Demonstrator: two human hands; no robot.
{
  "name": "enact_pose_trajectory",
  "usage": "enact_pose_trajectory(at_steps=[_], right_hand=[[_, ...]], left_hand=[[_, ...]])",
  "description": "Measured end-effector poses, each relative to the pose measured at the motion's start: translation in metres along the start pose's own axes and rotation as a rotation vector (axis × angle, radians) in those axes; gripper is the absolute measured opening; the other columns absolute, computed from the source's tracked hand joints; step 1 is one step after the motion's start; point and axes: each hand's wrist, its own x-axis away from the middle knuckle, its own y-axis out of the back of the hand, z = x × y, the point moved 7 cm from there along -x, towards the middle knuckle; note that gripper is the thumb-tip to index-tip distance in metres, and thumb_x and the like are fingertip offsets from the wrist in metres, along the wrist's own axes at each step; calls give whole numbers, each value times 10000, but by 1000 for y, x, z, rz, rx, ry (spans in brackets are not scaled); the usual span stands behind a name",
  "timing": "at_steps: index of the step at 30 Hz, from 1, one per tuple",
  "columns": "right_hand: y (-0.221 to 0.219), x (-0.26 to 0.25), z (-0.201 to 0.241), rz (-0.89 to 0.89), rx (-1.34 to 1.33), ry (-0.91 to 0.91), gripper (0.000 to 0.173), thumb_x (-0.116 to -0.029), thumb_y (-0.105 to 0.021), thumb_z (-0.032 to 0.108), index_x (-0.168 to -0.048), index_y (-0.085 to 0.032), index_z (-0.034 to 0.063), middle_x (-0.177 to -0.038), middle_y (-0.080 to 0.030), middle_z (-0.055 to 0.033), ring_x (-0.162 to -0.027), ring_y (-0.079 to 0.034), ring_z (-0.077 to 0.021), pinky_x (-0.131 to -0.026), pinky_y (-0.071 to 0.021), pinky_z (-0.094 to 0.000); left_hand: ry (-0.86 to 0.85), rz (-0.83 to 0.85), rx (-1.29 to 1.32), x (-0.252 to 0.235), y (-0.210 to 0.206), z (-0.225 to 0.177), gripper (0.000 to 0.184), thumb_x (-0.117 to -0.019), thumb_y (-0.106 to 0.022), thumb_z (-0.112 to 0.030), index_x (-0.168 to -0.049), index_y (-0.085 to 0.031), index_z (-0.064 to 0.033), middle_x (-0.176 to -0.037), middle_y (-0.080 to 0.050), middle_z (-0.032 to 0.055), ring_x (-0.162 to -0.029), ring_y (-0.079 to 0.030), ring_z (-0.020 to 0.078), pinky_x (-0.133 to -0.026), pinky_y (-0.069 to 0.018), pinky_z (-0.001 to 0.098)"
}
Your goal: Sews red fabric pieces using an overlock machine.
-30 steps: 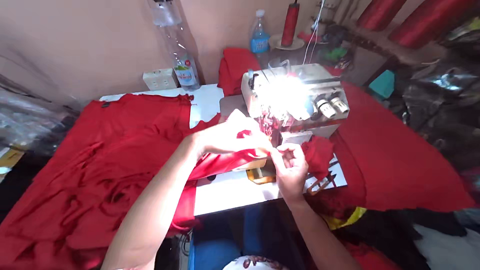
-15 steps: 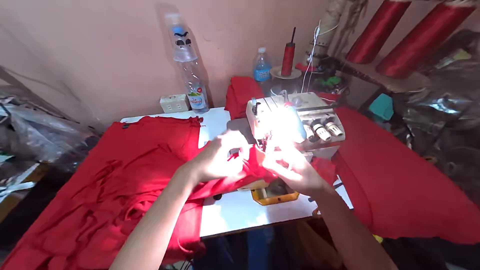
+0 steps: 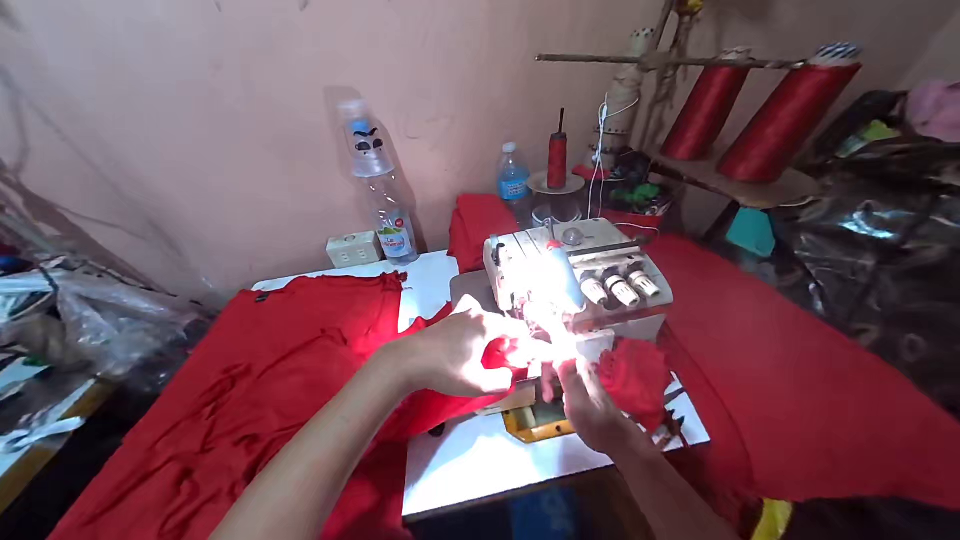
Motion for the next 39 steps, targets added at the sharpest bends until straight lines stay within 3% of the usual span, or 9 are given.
enact_pose_trajectory(at_steps=[4, 11, 15, 17, 19, 24, 32, 35, 39], right_hand=[[3, -3, -12, 113, -93, -115, 1020, -964, -162, 783, -1187, -540, -138, -850, -598, 45, -694, -477, 63, -659, -437, -148], [-8, -9, 0, 188, -252, -138, 1067, -924, -117, 826, -1121, -596, -107, -939, -648, 18, -841, -557, 59, -778, -482, -166], [-7, -12, 18, 155, -63, 59, 466, -1035, -383, 354, -954, -695, 17, -763, -610, 28, -693, -531, 22, -655, -444, -192], [0, -9, 18, 40, 84, 172, 291, -940, -635, 222, -1019, -693, -52, -783, -716, -68, -677, -654, -62, -628, -536, -235], [5, 4, 16, -13, 93, 209, 600, -866, -707, 167, -1333, -481, -135, -902, -755, -73, -727, -688, -40, -656, -568, -213], [4, 41, -1, -113, -108, 249, 746, -830, -719, 50, -1490, -370, 55, -977, -702, -15, -918, -659, 8, -861, -538, -143], [8, 9, -31, -152, -76, 172, 553, -775, -691, 46, -1285, -560, -120, -1083, -667, -122, -859, -615, 22, -754, -514, -115], [8, 8, -28, -11, -163, 119, 584, -780, -727, 67, -1307, -542, -102, -992, -682, -41, -854, -622, 31, -774, -530, -135], [7, 7, -34, 92, -159, 51, 567, -803, -709, 76, -1316, -529, -86, -964, -688, -48, -846, -646, 2, -776, -548, -167]], left_hand=[[279, 163, -236, -8, -10, 30, 447, -968, -552, -419, -1179, -699, -54, -1216, -669, 154, -1349, -460, 381, -1153, -145, 670], [78, 10, 16, 8, -5, 13, 388, -964, -620, -336, -1206, -686, -40, -1167, -648, 166, -1194, -546, 318, -1077, -304, 592], [73, -31, 67, 5, -6, 25, 346, -945, -651, -347, -1095, -737, -46, -1192, -655, 161, -1240, -506, 341, -1037, -331, 591], [70, -187, 149, 8, -2, 25, 320, -914, -691, -304, -1060, -752, -27, -1215, -682, 122, -1242, -534, 229, -1049, -386, 443], [84, -222, 294, 13, -8, 20, 276, -907, -681, -218, -1072, -696, 3, -1104, -660, 40, -1091, -580, 19, -979, -466, 202], [166, -108, -3, -12, -32, 54, 324, -951, -605, -298, -1050, -750, -26, -1099, -702, 145, -1174, -585, 339, -1043, -386, 598], [-17, -330, -41, 19, -23, 0, 292, -973, -599, -345, -1087, -771, -137, -1095, -724, 45, -1120, -620, 194, -994, -440, 463], [-143, -277, -256, 20, -50, -39, 304, -939, -567, -244, -1098, -739, -49, -1197, -722, 140, -1183, -663, 296, -1007, -496, 530], [107, -308, -466, 0, -39, 1, 236, -878, -647, -187, -1023, -739, -25, -1076, -702, 208, -1097, -642, 464, -814, -499, 688]])
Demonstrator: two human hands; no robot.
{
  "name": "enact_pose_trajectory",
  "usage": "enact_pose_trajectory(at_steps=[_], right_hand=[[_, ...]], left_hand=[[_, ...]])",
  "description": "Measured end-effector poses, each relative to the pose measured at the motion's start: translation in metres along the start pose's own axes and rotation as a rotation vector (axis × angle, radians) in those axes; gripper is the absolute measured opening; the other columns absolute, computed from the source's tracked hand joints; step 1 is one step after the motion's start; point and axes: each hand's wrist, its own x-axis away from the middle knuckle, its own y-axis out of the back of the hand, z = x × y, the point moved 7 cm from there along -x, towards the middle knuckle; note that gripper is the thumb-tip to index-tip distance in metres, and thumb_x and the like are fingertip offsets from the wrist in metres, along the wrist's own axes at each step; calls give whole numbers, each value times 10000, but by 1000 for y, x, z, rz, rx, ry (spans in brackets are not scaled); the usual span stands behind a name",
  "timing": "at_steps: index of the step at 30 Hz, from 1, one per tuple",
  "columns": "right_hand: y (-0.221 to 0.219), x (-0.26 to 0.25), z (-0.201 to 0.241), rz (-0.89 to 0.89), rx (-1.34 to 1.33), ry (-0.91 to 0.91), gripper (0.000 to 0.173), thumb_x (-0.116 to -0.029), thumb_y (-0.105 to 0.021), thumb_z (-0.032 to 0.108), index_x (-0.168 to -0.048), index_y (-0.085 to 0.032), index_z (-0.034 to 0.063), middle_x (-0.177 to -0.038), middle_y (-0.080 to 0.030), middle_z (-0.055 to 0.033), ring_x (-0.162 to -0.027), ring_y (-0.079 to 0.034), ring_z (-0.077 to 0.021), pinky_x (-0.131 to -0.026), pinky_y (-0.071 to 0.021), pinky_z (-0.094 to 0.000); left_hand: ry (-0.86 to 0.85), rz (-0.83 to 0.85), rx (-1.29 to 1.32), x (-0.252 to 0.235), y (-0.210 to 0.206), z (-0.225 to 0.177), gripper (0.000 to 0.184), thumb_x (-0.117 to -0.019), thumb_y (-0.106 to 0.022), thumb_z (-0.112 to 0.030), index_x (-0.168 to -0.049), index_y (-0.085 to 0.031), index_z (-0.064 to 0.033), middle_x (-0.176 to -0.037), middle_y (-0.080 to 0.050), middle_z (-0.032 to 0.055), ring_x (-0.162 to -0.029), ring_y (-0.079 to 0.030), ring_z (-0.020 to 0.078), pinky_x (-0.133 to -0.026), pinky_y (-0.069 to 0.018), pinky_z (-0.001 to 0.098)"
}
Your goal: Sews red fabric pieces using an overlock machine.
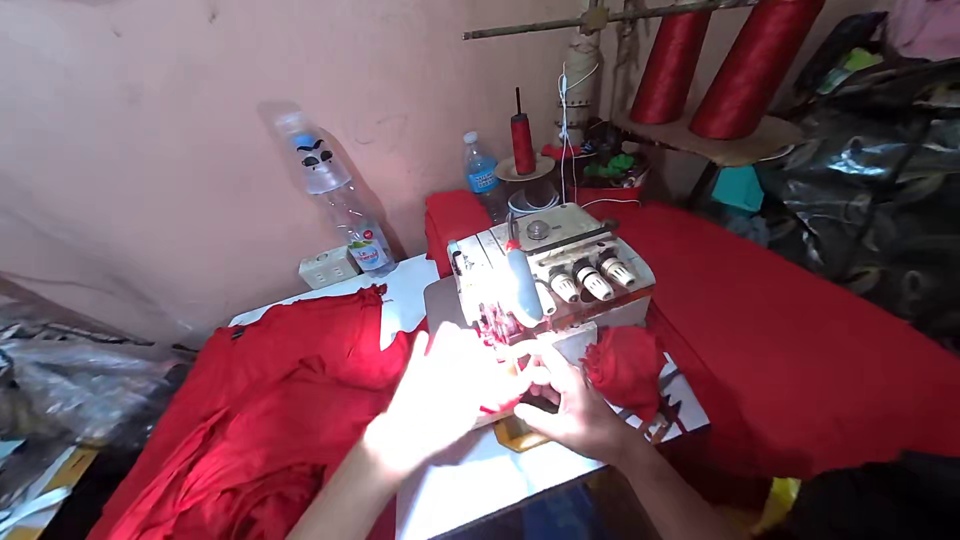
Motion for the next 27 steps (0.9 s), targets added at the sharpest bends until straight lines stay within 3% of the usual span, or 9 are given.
enact_pose_trajectory(at_steps=[4, 7, 9, 11, 15, 18, 21, 23, 27], right_hand=[[0, -9, -1, -34, 21, 19, 456, -831, -744, 157, -1209, -596, -51, -981, -681, -34, -818, -616, 30, -744, -529, -137], [-2, -14, 4, -47, 145, 23, 387, -868, -756, 303, -1094, -682, -2, -906, -679, -25, -801, -605, -7, -729, -511, -172], [-4, -13, 13, -61, 227, 115, 252, -908, -712, 261, -911, -712, 9, -845, -687, -76, -773, -619, -82, -701, -503, -222], [-3, -4, 28, -55, 224, 233, 156, -912, -693, 163, -896, -765, 25, -872, -718, -96, -810, -647, -84, -742, -519, -197], [3, 22, 28, -122, 120, 254, 90, -890, -742, 158, -914, -788, 84, -984, -600, -62, -921, -549, 37, -797, -450, -59], [6, 23, 10, -182, 240, 160, 111, -868, -746, 197, -890, -801, 104, -948, -594, -55, -858, -543, 19, -737, -450, -77], [8, 7, -2, -169, 302, 106, 156, -858, -715, 200, -841, -779, 59, -933, -623, -87, -877, -583, -46, -754, -483, -139], [10, -1, -8, -137, 299, 77, 156, -861, -686, 184, -864, -775, 56, -949, -631, -81, -924, -593, -70, -792, -491, -177], [11, 4, -6, -62, 211, 42, 159, -823, -649, 78, -901, -786, 57, -1004, -639, -85, -964, -591, -47, -817, -485, -150]], left_hand=[[189, 39, 285, -14, -6, 65, 256, -943, -660, -272, -1032, -777, -63, -1283, -656, 160, -1294, -483, 421, -1057, -379, 591], [47, -81, 633, -6, 5, 66, 213, -911, -698, -311, -901, -735, -102, -1059, -687, -35, -1157, -527, 45, -1008, -423, 230], [26, 3, 787, -4, 5, 53, 196, -901, -696, -226, -954, -721, -39, -1083, -649, 3, -1088, -572, -34, -950, -476, 141], [85, 118, 752, -5, -2, 44, 236, -900, -685, -206, -1027, -722, -10, -1135, -649, 63, -1092, -589, 30, -959, -488, 197], [88, 215, 467, -16, -24, 60, 241, -919, -628, -226, -1021, -750, -44, -1086, -706, 111, -1157, -581, 301, -991, -434, 507], [104, 165, 437, -15, -13, 72, 287, -932, -631, -257, -1050, -755, -26, -1117, -700, 124, -1167, -589, 296, -1007, -449, 503], [46, 60, 572, -2, 16, 49, 263, -944, -621, -375, -978, -759, -155, -1050, -661, -45, -1133, -528, 59, -1002, -406, 312], [-51, 38, 493, 9, 24, 7, 292, -975, -569, -350, -1020, -760, -134, -1093, -703, 12, -1149, -589, 125, -1020, -430, 400], [-40, 26, 45, 26, 6, -64, 228, -905, -591, -169, -991, -744, -23, -1007, -743, 136, -947, -725, 303, -783, -556, 484]])
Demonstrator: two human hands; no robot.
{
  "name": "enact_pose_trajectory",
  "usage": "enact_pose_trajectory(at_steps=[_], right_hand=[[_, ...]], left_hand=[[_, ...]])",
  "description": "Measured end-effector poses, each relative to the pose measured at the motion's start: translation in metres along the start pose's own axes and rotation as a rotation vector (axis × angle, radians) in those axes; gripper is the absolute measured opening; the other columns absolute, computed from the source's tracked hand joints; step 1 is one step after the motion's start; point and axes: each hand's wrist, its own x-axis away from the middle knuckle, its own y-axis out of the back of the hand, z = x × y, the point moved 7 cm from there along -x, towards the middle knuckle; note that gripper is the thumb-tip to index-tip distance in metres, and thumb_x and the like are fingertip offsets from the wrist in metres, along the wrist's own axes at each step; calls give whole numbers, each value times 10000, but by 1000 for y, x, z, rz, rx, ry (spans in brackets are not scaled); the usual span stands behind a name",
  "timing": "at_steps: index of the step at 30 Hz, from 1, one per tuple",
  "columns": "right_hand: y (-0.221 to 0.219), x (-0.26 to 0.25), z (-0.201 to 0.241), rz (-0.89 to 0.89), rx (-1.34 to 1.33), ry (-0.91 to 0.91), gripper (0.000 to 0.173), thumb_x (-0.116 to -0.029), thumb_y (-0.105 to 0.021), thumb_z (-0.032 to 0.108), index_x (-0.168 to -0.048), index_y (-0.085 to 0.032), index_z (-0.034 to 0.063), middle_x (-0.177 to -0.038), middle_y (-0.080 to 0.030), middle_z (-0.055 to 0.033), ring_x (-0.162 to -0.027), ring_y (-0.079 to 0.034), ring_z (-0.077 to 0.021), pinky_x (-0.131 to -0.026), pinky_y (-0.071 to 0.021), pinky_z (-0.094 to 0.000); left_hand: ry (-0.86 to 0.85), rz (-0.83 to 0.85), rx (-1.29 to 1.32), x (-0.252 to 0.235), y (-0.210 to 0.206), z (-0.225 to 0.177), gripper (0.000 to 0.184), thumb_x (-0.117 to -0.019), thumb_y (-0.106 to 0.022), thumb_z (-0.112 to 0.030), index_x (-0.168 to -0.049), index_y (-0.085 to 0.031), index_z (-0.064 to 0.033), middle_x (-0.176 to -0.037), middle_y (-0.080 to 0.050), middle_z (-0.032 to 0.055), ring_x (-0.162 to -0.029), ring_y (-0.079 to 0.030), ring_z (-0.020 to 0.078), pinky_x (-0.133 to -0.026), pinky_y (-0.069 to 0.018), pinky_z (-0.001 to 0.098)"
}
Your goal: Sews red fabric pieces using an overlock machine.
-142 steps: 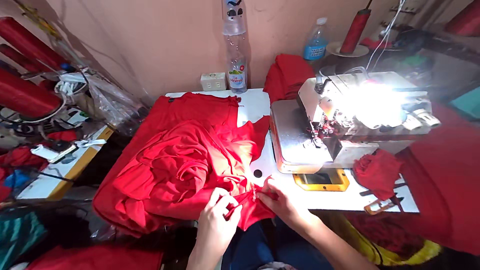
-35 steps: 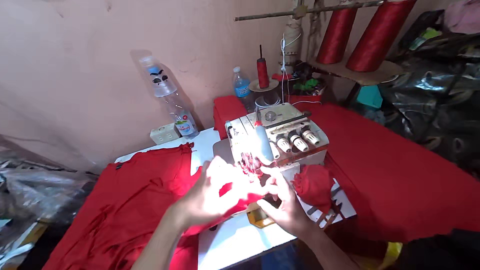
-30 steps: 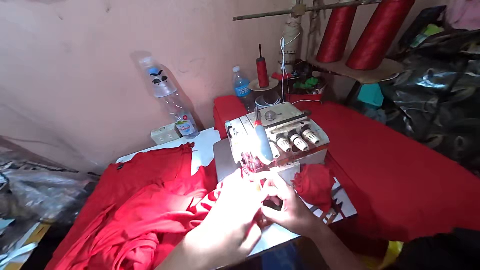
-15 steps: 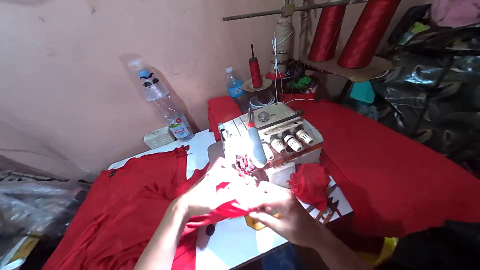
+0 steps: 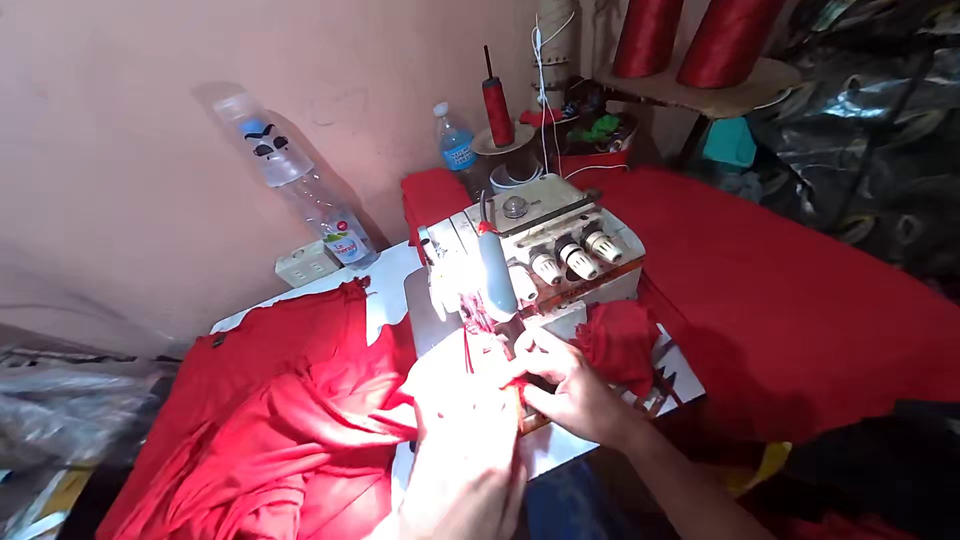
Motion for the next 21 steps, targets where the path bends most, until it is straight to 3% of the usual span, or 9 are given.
enact_pose_trajectory(at_steps=[2, 4, 9, 11, 13, 14, 15, 18, 21], right_hand=[[1, 5, 2, 14, -83, 15, 149, -844, -649, 43, -897, -788, 47, -992, -623, -77, -962, -565, -3, -828, -454, -90], [2, 8, 1, 0, -111, 26, 139, -866, -657, 45, -909, -788, 34, -978, -619, -76, -949, -557, 8, -828, -444, -78], [11, 13, -4, -70, -141, 4, 163, -898, -672, 67, -1016, -783, 53, -1005, -624, -46, -935, -583, 27, -793, -489, -75], [15, 15, -5, -94, -135, -9, 195, -904, -655, 86, -1059, -768, 49, -998, -627, -38, -853, -557, 52, -704, -457, -56], [18, 18, -4, -107, -115, -16, 217, -907, -640, 105, -1083, -751, 45, -983, -626, -28, -768, -494, 74, -632, -388, -47], [19, 19, -5, -111, -100, -20, 226, -903, -637, 115, -1092, -742, 49, -984, -636, -21, -750, -467, 80, -621, -359, -52], [20, 21, -5, -110, -86, -25, 235, -904, -637, 127, -1104, -736, 52, -985, -641, -14, -740, -454, 82, -617, -349, -55], [20, 25, -6, -112, -71, -33, 260, -900, -639, 131, -1125, -729, 38, -969, -630, 4, -722, -442, 88, -604, -347, -49], [16, 27, -1, -107, -49, -47, 257, -899, -632, 139, -1111, -723, 26, -947, -629, 17, -708, -442, 87, -590, -346, -53]], left_hand=[[83, -65, -136, 0, -16, -2, 164, -881, -608, -162, -913, -739, -68, -958, -745, 89, -869, -721, 271, -684, -547, 433], [117, -127, -194, -2, -24, 4, 168, -868, -624, -187, -858, -740, -65, -777, -700, 91, -723, -710, 279, -583, -535, 439], [107, -340, -168, -8, -31, 23, 188, -883, -602, -216, -875, -750, -102, -884, -735, 86, -873, -706, 257, -754, -525, 428], [128, -364, -145, -9, -29, 29, 212, -904, -582, -242, -877, -755, -122, -893, -744, 65, -888, -707, 222, -768, -528, 377], [226, -344, -42, -10, -30, 41, 233, -920, -580, -276, -938, -771, -143, -1029, -749, 76, -1034, -688, 252, -867, -507, 459], [275, -338, 46, -11, -31, 49, 246, -909, -601, -275, -980, -782, -125, -1101, -732, 114, -1120, -641, 311, -935, -426, 545], [314, -344, 115, -12, -32, 58, 239, -897, -629, -272, -990, -792, -125, -1129, -722, 121, -1164, -608, 324, -999, -395, 556], [401, -377, 223, -14, -36, 85, 184, -855, -703, -207, -931, -783, -60, -1006, -727, 126, -1058, -622, 305, -957, -456, 467], [547, -340, 265, -13, -42, 104, 183, -900, -677, -170, -970, -764, -25, -1017, -704, 158, -1071, -616, 353, -929, -468, 521]])
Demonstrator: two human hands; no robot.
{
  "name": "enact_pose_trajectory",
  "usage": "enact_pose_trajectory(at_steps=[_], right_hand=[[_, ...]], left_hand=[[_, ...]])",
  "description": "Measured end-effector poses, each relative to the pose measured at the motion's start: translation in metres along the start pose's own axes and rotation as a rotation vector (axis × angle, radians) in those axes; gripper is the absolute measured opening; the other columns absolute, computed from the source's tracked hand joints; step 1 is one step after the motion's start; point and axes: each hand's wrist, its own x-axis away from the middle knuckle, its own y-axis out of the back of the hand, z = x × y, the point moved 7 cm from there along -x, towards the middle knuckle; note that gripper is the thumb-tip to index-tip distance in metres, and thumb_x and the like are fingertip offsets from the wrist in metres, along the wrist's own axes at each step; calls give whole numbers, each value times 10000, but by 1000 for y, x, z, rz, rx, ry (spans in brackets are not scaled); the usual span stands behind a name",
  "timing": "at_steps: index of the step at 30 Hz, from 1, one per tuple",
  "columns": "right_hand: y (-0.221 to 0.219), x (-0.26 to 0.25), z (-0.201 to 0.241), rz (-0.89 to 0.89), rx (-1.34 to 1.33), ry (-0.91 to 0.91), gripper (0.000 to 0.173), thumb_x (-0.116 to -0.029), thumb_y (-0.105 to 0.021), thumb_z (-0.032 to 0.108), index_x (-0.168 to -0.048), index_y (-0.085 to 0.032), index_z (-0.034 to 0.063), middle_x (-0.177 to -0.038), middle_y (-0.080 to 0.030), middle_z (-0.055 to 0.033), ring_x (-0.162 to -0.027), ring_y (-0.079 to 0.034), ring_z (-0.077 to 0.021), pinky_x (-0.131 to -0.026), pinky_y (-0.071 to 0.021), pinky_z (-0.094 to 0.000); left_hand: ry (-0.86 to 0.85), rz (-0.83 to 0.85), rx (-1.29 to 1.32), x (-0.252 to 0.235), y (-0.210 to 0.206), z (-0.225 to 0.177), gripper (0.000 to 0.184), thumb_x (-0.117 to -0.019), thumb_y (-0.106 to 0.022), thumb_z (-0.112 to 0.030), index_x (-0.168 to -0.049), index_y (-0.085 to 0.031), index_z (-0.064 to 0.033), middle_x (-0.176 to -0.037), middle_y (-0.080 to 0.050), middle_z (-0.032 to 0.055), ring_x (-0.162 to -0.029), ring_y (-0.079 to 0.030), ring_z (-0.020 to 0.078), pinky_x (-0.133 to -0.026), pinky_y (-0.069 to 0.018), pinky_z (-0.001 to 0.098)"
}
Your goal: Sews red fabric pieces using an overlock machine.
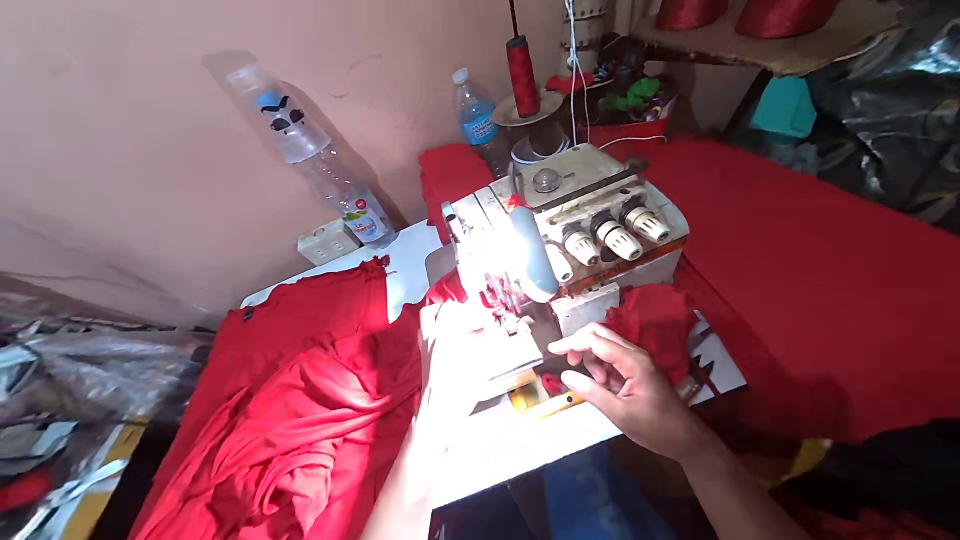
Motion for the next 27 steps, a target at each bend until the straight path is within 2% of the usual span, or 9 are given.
enact_pose_trajectory(at_steps=[2, 6, 10, 13, 16, 19, 21, 25, 27], right_hand=[[-6, 1, 5, 10, 1, 1, 255, -897, -637, 154, -1097, -722, 20, -924, -634, 21, -690, -457, 92, -577, -367, -49], [-24, 7, 12, 15, -29, -9, 210, -927, -646, 180, -1026, -712, 6, -861, -671, 11, -684, -551, 71, -602, -465, -76], [-46, 18, 8, -60, -125, -94, 145, -920, -682, 184, -986, -630, 67, -846, -693, 62, -686, -633, 52, -583, -533, -119], [-39, 22, 1, -139, -112, -142, 226, -840, -696, 65, -1015, -553, 62, -861, -643, 86, -738, -636, 54, -644, -572, -141], [-5, 9, -13, -256, 130, -158, 254, -824, -684, 20, -1003, -520, -56, -809, -566, 23, -686, -557, 75, -626, -503, -105], [1, 5, -3, -271, 257, -152, 275, -850, -675, 57, -1007, -528, -115, -792, -540, -19, -660, -499, 85, -607, -445, -74], [-13, 10, 22, -210, 205, -122, 218, -853, -682, 54, -966, -548, -76, -761, -564, 21, -630, -504, 108, -588, -448, -72], [-67, -9, 72, 56, -217, 3, 191, -882, -710, 98, -1041, -632, 169, -908, -706, 170, -797, -664, 67, -716, -585, -147], [-94, -49, 97, 66, -267, 39, 157, -896, -681, 113, -1037, -612, 112, -848, -654, 149, -757, -632, 69, -692, -569, -137]], left_hand=[[92, -43, 39, 5, 5, 6, 172, -889, -704, -169, -989, -777, -50, -1051, -712, 152, -1104, -601, 355, -937, -445, 531], [126, -245, -101, 48, 28, 7, 177, -801, -721, -150, -900, -721, -3, -936, -673, 162, -945, -630, 346, -812, -469, 521], [60, -263, 178, 99, 20, -20, 131, -814, -707, -169, -753, -721, -53, -792, -677, 63, -865, -644, 165, -834, -511, 306], [-54, 36, 437, 130, -15, -49, 219, -859, -703, -99, -1016, -776, 34, -1026, -711, 200, -1059, -654, 315, -985, -496, 422], [-96, 158, 530, 143, -13, -50, 317, -915, -687, -101, -1203, -725, 25, -1245, -631, 274, -1168, -632, 330, -996, -527, 380], [-91, 8, 349, 143, 33, -22, 257, -894, -700, -129, -1107, -750, 6, -1167, -710, 176, -1160, -651, 233, -1022, -502, 317], [-69, -121, 91, 139, 73, 13, 212, -866, -682, -140, -1029, -761, -30, -1125, -713, 133, -1119, -658, 213, -987, -522, 305], [150, -94, -243, 115, 158, 84, 215, -860, -645, -34, -1049, -736, 15, -1166, -691, 212, -1154, -642, 383, -959, -534, 524], [343, 92, -308, 104, 192, 122, 295, -892, -631, -22, -1173, -693, 43, -1262, -638, 266, -1256, -559, 455, -1034, -448, 611]])
